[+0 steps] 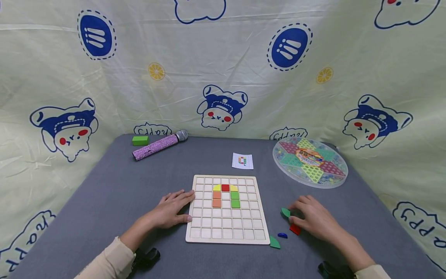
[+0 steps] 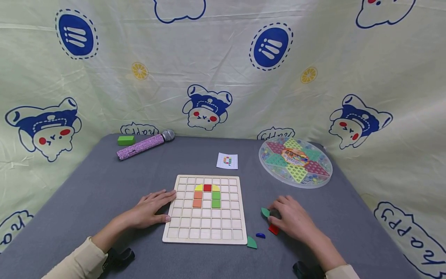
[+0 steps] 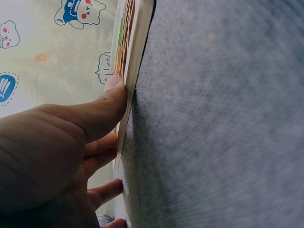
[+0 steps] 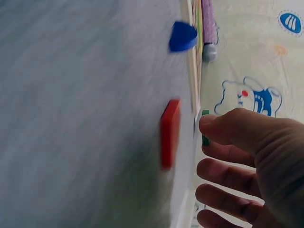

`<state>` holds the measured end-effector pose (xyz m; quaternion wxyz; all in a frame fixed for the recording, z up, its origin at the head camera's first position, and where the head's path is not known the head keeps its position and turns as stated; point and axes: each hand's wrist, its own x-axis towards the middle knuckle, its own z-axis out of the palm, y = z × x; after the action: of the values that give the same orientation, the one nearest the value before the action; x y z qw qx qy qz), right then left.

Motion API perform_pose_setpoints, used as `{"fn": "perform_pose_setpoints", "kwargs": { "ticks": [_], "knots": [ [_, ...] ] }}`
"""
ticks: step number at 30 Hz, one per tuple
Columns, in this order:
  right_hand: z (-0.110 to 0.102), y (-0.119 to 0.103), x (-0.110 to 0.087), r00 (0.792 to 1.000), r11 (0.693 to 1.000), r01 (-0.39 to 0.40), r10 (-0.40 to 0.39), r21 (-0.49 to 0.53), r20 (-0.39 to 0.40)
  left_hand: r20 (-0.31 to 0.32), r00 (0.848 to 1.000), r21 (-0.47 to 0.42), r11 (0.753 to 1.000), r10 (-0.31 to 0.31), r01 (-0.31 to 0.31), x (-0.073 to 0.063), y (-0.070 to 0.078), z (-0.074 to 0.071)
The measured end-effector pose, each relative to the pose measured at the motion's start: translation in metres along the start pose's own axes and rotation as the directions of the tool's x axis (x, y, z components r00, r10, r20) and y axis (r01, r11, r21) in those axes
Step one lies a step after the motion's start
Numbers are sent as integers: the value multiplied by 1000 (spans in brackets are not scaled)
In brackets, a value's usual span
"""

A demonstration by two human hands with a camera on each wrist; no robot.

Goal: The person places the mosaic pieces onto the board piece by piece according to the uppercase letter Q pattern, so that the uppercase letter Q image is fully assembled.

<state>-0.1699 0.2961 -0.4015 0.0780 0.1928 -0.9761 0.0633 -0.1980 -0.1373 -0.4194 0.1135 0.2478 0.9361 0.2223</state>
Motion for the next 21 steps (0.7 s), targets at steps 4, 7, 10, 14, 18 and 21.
{"fn": "perform_pose_setpoints", "kwargs": {
  "ticks": [4,7,10,14,18,21],
  "knots": [
    [-3,-15,10,999,999,32,-33,12,15,0,1000,0,1000,2,-2,0,0,0],
    [-1,-26,17,998,998,63,-64,22,30,3,1000,0,1000,4,-4,0,-1,0],
    [1,-36,25,994,994,106,-107,33,23,5,1000,-1,1000,6,-6,0,-1,0],
    [5,-50,35,982,981,187,-186,45,-14,7,1000,-2,1000,0,0,0,0,0],
    [9,-64,46,971,969,240,-239,49,-26,9,1000,-3,1000,1,-1,0,0,-1],
    [11,-76,55,965,964,261,-260,49,-21,9,1000,-7,1000,3,-3,0,0,-1]
  ]
}}
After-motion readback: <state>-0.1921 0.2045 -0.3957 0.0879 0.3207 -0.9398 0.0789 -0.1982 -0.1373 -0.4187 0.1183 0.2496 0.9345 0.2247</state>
